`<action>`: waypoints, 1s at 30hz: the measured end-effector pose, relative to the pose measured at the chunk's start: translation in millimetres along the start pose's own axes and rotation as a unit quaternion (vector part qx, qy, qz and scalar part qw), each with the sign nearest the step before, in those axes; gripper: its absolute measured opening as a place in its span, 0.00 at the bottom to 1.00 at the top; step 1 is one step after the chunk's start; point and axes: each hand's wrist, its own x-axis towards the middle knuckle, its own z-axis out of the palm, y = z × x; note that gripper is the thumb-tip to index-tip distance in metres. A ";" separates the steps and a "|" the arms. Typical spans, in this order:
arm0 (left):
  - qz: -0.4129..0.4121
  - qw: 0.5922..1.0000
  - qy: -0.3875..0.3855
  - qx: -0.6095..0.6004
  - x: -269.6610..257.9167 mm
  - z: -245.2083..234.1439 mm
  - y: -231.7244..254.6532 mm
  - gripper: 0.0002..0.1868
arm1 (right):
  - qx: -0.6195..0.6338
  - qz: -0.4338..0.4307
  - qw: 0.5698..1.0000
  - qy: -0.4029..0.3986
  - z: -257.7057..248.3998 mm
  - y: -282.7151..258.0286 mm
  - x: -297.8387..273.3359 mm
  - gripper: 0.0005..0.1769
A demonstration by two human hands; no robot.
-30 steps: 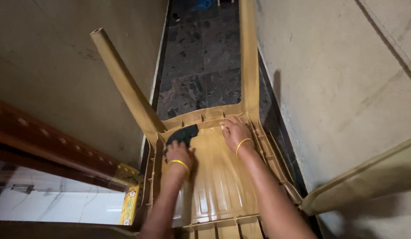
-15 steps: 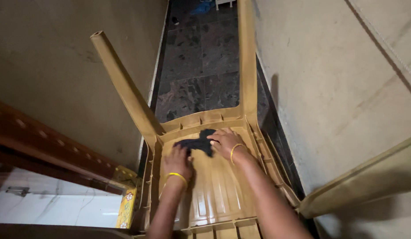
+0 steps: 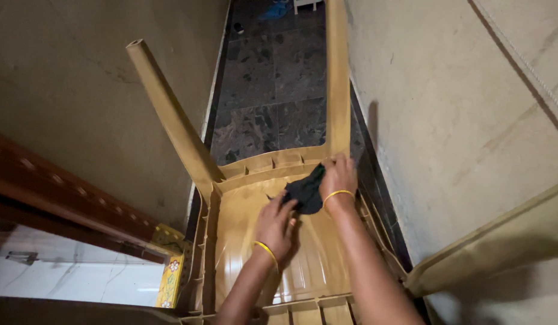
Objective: The person wipes the underside and legs of an overturned plastic chair using a black cloth by hand.
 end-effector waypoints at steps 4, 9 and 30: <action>-0.060 0.995 0.035 0.074 -2.5 0.2 -55.5 0.32 | 0.040 -0.067 0.995 -0.064 8.1 -9.2 0.2 0.17; -0.167 0.964 -0.044 0.201 -16.8 1.0 -95.3 0.36 | 0.001 -0.069 0.973 -0.219 23.1 -12.9 -7.7 0.23; -0.123 0.963 0.143 -0.194 -26.5 11.5 -152.6 0.33 | 0.164 -0.078 0.801 -0.570 -39.6 -114.9 -38.8 0.25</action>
